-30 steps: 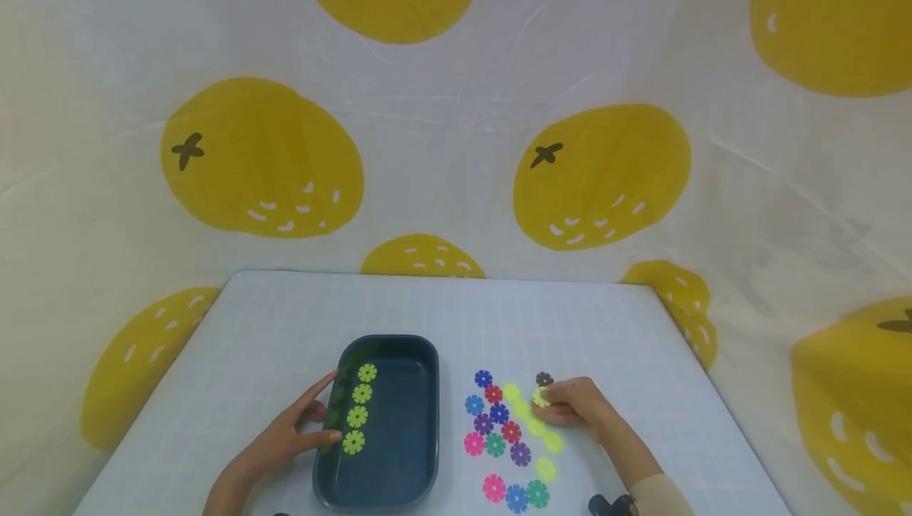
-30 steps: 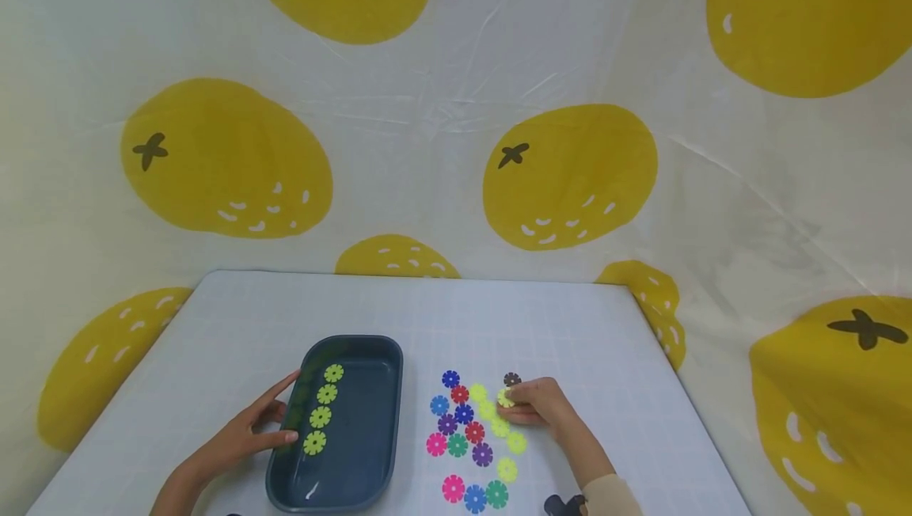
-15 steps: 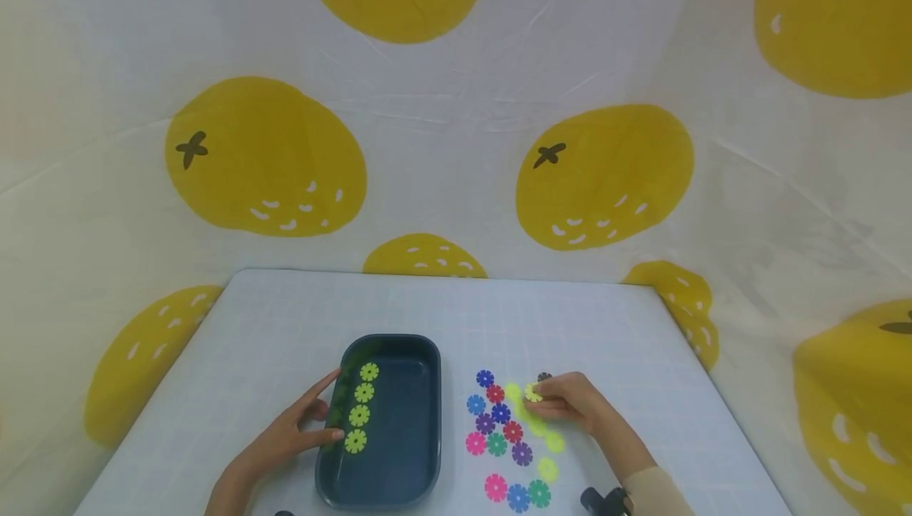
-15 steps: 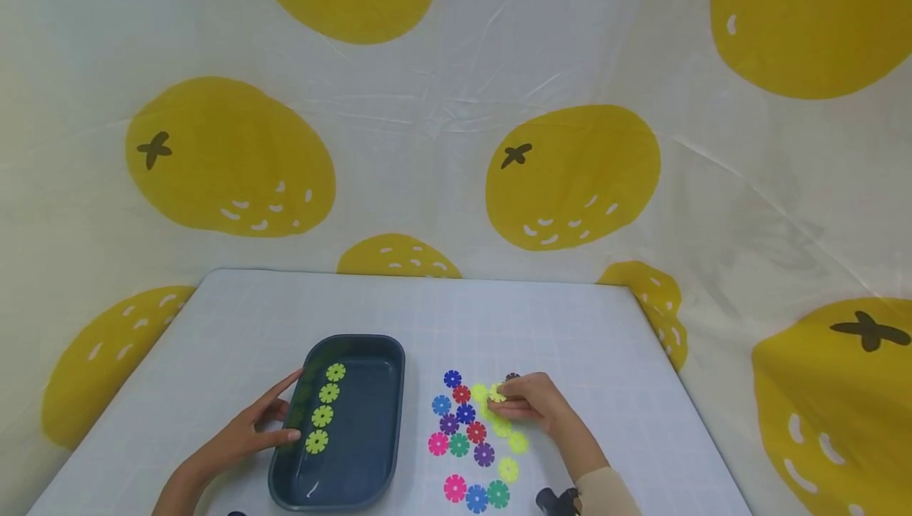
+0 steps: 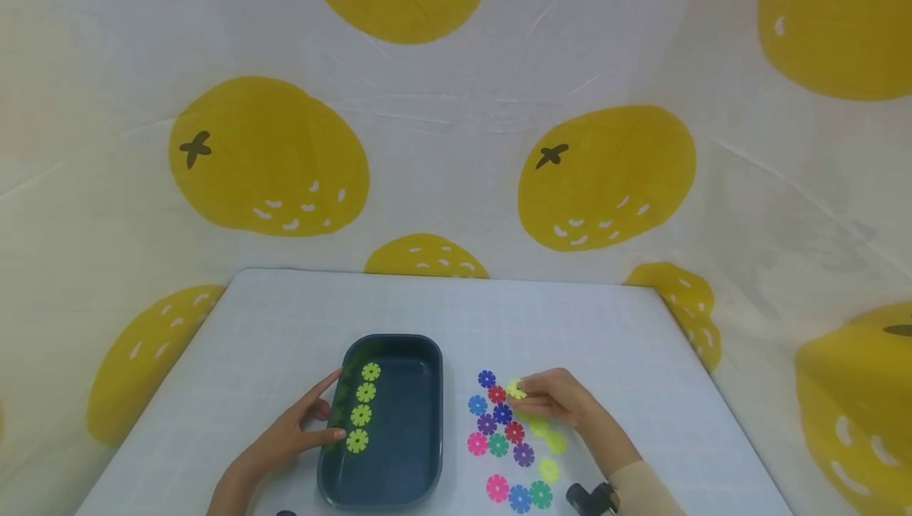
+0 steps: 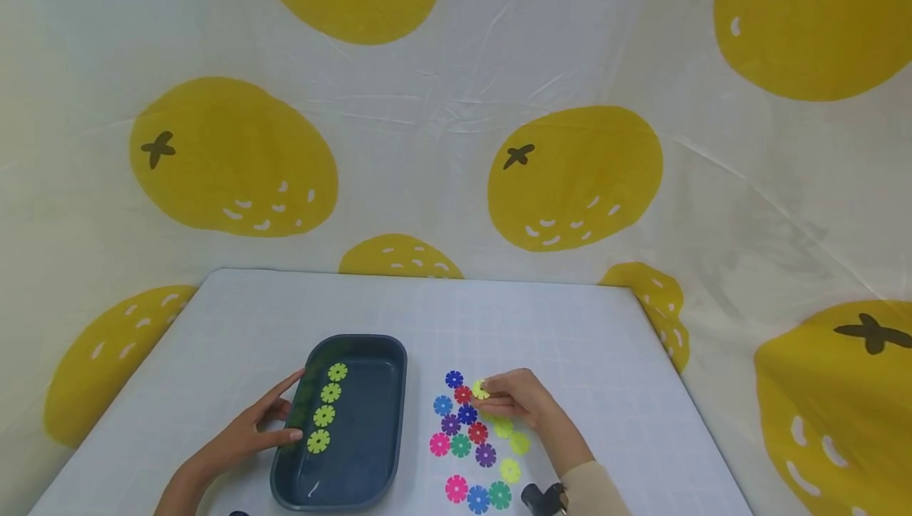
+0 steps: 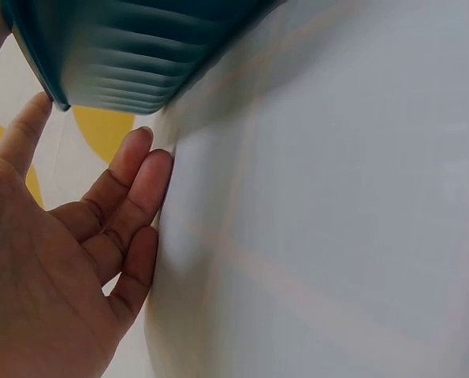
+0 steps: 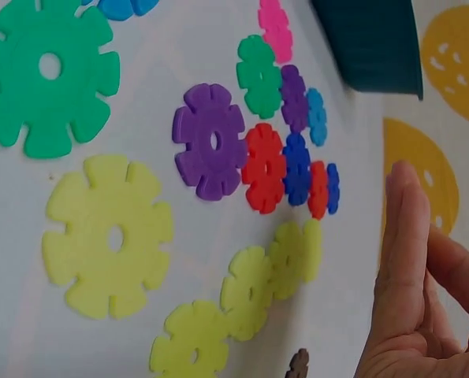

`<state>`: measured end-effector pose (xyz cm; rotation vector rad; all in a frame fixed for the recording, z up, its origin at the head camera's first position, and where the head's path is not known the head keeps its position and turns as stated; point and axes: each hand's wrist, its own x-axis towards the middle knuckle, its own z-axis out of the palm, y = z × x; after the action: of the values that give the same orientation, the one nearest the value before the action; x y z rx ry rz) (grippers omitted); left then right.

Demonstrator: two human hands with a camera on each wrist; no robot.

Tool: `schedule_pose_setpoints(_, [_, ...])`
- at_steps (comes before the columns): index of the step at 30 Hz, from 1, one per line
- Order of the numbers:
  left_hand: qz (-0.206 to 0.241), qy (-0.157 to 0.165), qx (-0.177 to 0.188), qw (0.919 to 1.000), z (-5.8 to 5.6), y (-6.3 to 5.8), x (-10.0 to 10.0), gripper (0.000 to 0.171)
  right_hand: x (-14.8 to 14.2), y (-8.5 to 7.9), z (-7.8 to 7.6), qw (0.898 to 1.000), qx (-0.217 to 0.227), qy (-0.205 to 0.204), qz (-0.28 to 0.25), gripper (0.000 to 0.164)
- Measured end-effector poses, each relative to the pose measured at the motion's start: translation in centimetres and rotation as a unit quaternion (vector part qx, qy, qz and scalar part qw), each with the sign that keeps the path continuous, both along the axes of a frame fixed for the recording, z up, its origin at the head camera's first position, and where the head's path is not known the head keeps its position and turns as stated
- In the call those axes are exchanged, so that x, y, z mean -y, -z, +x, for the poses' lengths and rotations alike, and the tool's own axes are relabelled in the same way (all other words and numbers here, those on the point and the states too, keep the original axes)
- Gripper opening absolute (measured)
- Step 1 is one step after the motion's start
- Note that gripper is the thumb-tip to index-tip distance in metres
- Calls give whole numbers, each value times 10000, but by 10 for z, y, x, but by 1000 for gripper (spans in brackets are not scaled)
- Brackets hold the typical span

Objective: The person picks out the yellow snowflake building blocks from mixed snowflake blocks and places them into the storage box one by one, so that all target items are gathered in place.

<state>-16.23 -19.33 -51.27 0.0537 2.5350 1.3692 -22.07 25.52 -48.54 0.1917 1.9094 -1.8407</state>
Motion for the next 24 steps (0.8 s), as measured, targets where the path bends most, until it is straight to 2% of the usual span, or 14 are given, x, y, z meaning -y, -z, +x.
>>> schedule_pose_setpoints(9, [-56, -8, 25, 10000, 0, 0, 0, 94, 8, -6, -1, 9988, 75, -322, -354, 33])
schedule_pose_setpoints(24, [-112, 22, -58, 9999, 1, 1, 0, 94, 23, -11, -3, 9950, 335, -474, -813, 30])
